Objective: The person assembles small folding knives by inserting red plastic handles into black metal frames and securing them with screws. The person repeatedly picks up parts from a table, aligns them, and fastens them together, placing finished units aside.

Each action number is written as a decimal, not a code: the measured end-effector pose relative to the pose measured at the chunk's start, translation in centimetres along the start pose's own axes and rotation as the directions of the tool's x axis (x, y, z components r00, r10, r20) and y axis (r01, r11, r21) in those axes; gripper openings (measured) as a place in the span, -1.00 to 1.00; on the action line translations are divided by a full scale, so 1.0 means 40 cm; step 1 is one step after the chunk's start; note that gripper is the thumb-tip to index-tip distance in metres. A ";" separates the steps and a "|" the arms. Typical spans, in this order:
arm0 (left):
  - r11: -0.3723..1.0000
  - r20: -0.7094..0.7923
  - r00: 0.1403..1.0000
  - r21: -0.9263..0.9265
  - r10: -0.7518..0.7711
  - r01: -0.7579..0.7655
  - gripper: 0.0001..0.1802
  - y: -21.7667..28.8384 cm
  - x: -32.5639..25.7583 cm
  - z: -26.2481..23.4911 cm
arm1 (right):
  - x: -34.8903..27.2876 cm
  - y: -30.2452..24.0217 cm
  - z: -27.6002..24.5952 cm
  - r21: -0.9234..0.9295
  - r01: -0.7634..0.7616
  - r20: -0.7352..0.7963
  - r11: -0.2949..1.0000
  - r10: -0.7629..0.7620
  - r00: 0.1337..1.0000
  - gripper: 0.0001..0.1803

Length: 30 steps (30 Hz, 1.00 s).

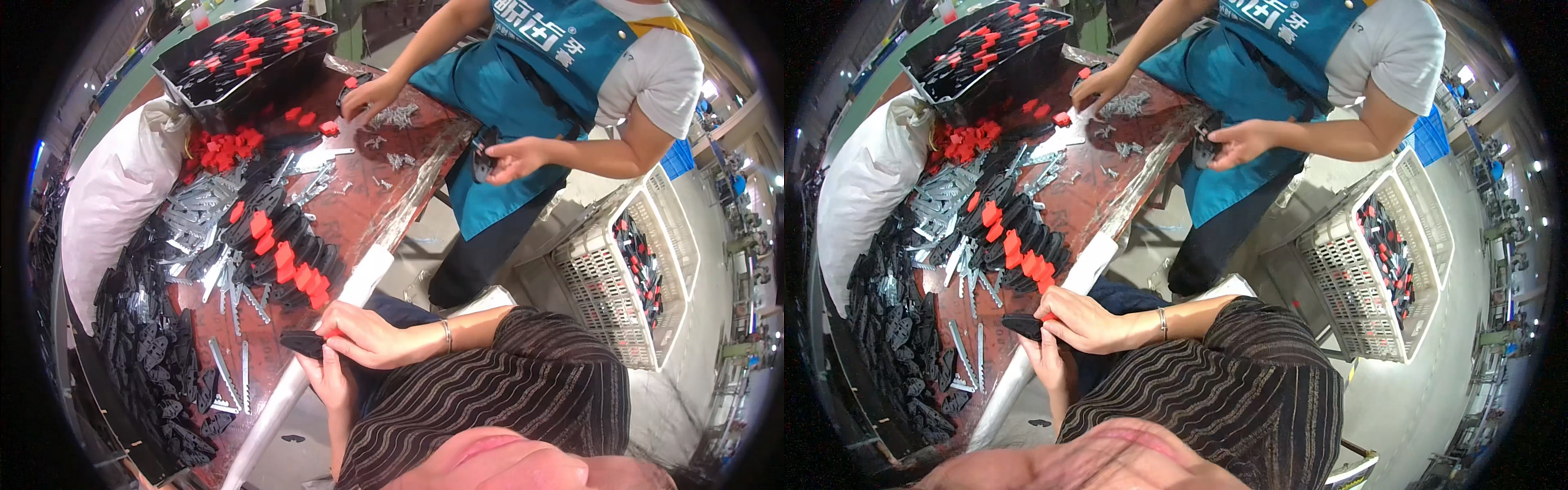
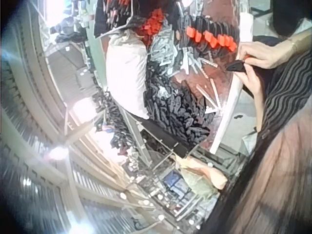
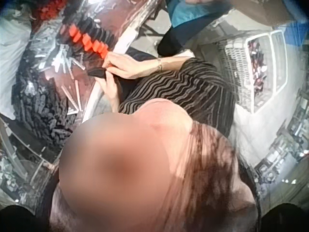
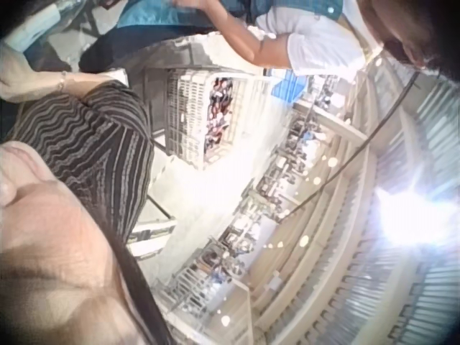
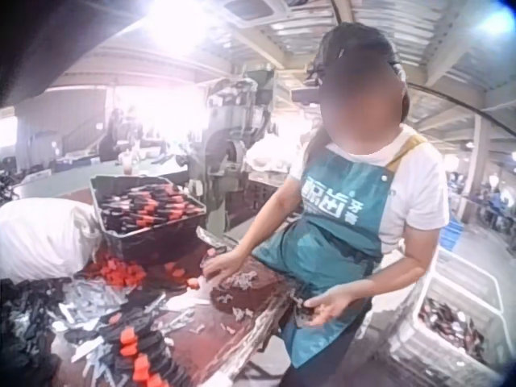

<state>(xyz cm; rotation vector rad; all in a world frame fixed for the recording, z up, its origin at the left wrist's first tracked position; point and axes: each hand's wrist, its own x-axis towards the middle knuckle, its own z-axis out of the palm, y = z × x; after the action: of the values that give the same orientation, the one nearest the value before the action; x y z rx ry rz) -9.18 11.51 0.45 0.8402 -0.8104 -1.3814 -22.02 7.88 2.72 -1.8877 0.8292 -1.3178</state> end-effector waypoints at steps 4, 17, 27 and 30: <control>0.999 -0.054 0.998 -0.042 -0.027 0.025 -0.45 0.005 0.004 0.025 | 0.004 0.005 0.009 0.005 -0.048 -0.043 0.999 0.048 0.998 -0.78; 1.000 0.018 1.000 0.007 0.009 -0.010 -0.52 0.016 0.023 0.000 | 0.012 0.013 0.009 0.031 -0.225 0.091 0.974 0.222 0.971 -0.58; 0.999 -0.078 0.997 -0.039 0.017 -0.020 -0.67 0.033 0.002 -0.008 | 0.026 -0.007 -0.015 -0.130 -0.098 0.063 0.987 0.107 0.992 -0.45; 0.999 -0.060 0.998 -0.036 0.003 -0.005 -0.65 0.036 -0.007 0.002 | 0.019 -0.023 0.003 -0.137 -0.069 0.064 0.988 0.079 0.995 -0.47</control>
<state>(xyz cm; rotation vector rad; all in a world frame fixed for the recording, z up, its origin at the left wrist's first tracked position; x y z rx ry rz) -8.54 11.81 1.75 0.8481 -0.7383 -1.3571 -21.58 7.81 3.82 -1.9748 0.9636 -1.1701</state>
